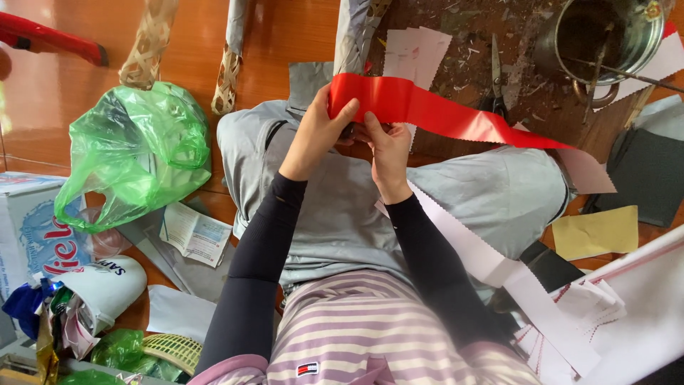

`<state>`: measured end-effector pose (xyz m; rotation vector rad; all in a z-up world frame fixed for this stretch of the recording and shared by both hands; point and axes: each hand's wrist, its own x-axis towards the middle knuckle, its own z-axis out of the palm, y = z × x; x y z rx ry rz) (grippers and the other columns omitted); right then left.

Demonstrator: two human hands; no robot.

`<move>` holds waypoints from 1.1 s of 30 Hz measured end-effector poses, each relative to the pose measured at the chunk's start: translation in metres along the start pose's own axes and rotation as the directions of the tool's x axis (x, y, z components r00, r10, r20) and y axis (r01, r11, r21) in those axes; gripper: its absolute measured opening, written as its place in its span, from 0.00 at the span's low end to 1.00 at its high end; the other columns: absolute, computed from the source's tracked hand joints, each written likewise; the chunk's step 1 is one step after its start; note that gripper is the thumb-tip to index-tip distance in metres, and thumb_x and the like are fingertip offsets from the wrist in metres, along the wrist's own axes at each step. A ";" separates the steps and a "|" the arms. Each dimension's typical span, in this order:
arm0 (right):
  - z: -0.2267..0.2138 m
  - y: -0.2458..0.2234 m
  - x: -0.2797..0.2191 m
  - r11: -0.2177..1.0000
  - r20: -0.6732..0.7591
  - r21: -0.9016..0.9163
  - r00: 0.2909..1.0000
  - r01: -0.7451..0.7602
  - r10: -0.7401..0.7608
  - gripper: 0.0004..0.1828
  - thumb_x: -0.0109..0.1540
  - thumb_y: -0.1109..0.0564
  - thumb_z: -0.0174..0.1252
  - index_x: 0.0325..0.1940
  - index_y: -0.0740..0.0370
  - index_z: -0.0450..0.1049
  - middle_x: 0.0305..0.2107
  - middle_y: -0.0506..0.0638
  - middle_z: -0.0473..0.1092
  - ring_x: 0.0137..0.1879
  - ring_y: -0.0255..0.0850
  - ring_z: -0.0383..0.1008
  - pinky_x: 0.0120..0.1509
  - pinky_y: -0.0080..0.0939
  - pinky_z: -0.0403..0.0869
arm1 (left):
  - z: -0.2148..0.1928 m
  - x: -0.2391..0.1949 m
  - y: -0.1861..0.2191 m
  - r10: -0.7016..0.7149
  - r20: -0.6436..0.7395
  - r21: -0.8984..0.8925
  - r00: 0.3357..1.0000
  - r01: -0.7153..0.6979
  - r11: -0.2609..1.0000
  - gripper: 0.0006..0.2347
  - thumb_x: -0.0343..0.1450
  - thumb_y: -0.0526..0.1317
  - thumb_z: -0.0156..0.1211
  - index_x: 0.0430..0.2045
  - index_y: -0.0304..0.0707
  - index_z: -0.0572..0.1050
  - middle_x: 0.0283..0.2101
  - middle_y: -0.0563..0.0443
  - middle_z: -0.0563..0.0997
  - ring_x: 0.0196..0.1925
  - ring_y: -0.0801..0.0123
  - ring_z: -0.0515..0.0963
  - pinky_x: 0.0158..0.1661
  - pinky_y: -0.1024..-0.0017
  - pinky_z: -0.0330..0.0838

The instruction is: Assembling and wrapping decorative paper onto animal-shaped figures.

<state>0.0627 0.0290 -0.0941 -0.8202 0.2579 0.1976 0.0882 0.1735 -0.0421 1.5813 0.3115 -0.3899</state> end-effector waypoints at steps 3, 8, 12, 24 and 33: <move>-0.007 0.010 0.003 1.000 0.026 0.021 1.000 -0.019 0.018 0.11 0.69 0.58 0.59 0.49 0.70 0.76 0.35 0.53 0.78 0.38 0.41 0.80 0.42 0.41 0.79 | 0.006 -0.004 0.001 -0.034 -0.113 0.081 0.993 0.044 0.996 0.25 0.70 0.43 0.65 0.61 0.31 0.67 0.41 0.45 0.83 0.34 0.72 0.84 0.28 0.75 0.82; -0.048 0.047 0.001 0.982 0.019 0.137 0.992 -0.126 0.125 0.05 0.71 0.61 0.60 0.44 0.67 0.75 0.30 0.48 0.72 0.32 0.34 0.69 0.39 0.36 0.70 | 0.010 -0.008 -0.032 0.150 -0.215 0.297 0.965 -0.082 0.951 0.27 0.68 0.40 0.69 0.61 0.30 0.68 0.41 0.41 0.85 0.37 0.70 0.87 0.34 0.74 0.81; -0.080 0.051 -0.014 0.885 0.209 0.132 0.885 -0.447 0.416 0.20 0.78 0.51 0.57 0.34 0.61 0.72 0.21 0.47 0.69 0.23 0.35 0.66 0.28 0.35 0.66 | 0.008 -0.010 -0.038 0.310 -0.187 0.365 0.932 -0.227 0.903 0.26 0.70 0.39 0.70 0.62 0.28 0.68 0.44 0.38 0.86 0.42 0.66 0.87 0.39 0.71 0.82; -0.020 0.007 0.046 0.878 0.449 -0.079 0.770 -0.471 0.454 0.33 0.77 0.36 0.49 0.60 0.73 0.70 0.41 0.60 0.76 0.40 0.50 0.77 0.38 0.49 0.76 | -0.003 -0.029 -0.018 -0.009 -0.021 0.161 1.000 0.012 0.987 0.23 0.78 0.46 0.52 0.66 0.35 0.60 0.37 0.41 0.83 0.24 0.66 0.85 0.25 0.72 0.80; 0.000 0.006 0.047 0.830 0.106 -0.154 0.826 -0.537 0.554 0.27 0.63 0.49 0.66 0.62 0.64 0.74 0.39 0.50 0.75 0.42 0.36 0.76 0.48 0.38 0.77 | 0.006 -0.030 -0.073 -0.069 0.211 -0.359 0.975 0.143 0.922 0.24 0.81 0.46 0.46 0.72 0.43 0.51 0.33 0.42 0.79 0.21 0.66 0.80 0.22 0.71 0.78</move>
